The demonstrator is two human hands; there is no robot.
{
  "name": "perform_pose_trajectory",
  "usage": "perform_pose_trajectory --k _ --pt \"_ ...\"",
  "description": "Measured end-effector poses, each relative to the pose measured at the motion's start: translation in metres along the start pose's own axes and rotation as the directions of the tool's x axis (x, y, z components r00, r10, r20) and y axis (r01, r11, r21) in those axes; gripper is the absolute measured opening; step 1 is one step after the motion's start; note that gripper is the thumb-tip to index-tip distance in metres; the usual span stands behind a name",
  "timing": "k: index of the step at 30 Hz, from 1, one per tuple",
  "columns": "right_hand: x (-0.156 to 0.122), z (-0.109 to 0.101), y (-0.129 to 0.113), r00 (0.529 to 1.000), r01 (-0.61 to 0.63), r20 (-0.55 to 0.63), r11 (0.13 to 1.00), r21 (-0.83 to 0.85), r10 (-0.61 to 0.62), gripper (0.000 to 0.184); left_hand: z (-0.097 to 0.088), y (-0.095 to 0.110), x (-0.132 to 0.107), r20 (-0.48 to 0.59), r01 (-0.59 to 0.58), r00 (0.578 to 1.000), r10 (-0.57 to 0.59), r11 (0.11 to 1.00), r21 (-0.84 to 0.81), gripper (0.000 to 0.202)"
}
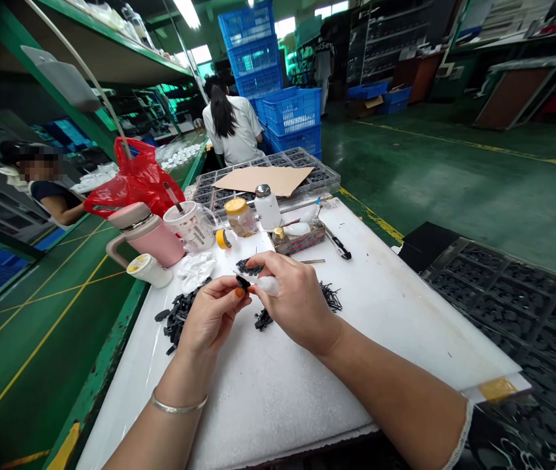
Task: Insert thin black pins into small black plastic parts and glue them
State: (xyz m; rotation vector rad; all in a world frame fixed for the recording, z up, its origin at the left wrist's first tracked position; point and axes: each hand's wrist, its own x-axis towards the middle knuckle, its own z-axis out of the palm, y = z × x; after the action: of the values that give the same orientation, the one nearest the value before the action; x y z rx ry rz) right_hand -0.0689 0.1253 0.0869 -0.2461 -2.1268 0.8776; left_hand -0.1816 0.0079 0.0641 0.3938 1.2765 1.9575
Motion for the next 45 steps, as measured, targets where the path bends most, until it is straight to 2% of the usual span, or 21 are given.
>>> perform_pose_trajectory --k 8,14,17,27,41,45 --pt "0.0035 -0.0032 0.0057 0.988 -0.127 0.106 0.973 0.191 0.108 0.023 -0.0036 0.0009 0.0031 -0.050 0.022 0.998 -0.026 0.996 -0.082 0.027" --pt "0.0034 -0.0041 0.0032 0.972 -0.232 0.096 0.936 0.264 0.214 0.033 -0.0044 0.0008 0.0028 -0.022 0.042 0.999 -0.044 0.995 -0.089 0.027" --pt "0.0030 -0.0043 0.0002 0.968 -0.249 0.101 0.908 0.337 0.228 0.036 -0.0038 0.0011 0.0023 -0.007 0.055 0.998 -0.056 0.993 -0.100 0.027" --pt "0.0006 -0.0022 0.0026 0.998 -0.064 -0.006 0.976 0.210 0.067 0.028 -0.0012 0.0032 -0.0011 0.069 0.133 0.990 -0.125 0.984 -0.123 0.027" --pt "-0.0028 0.0018 0.0048 0.997 0.064 -0.054 0.989 0.136 -0.057 0.018 -0.0003 0.0030 -0.0015 0.102 0.143 0.986 -0.130 0.981 -0.129 0.028" --pt "-0.0032 0.0029 0.0063 0.988 0.146 -0.053 0.988 0.046 -0.143 0.018 -0.0001 0.0023 -0.0016 0.108 0.147 0.985 -0.134 0.982 -0.122 0.028"
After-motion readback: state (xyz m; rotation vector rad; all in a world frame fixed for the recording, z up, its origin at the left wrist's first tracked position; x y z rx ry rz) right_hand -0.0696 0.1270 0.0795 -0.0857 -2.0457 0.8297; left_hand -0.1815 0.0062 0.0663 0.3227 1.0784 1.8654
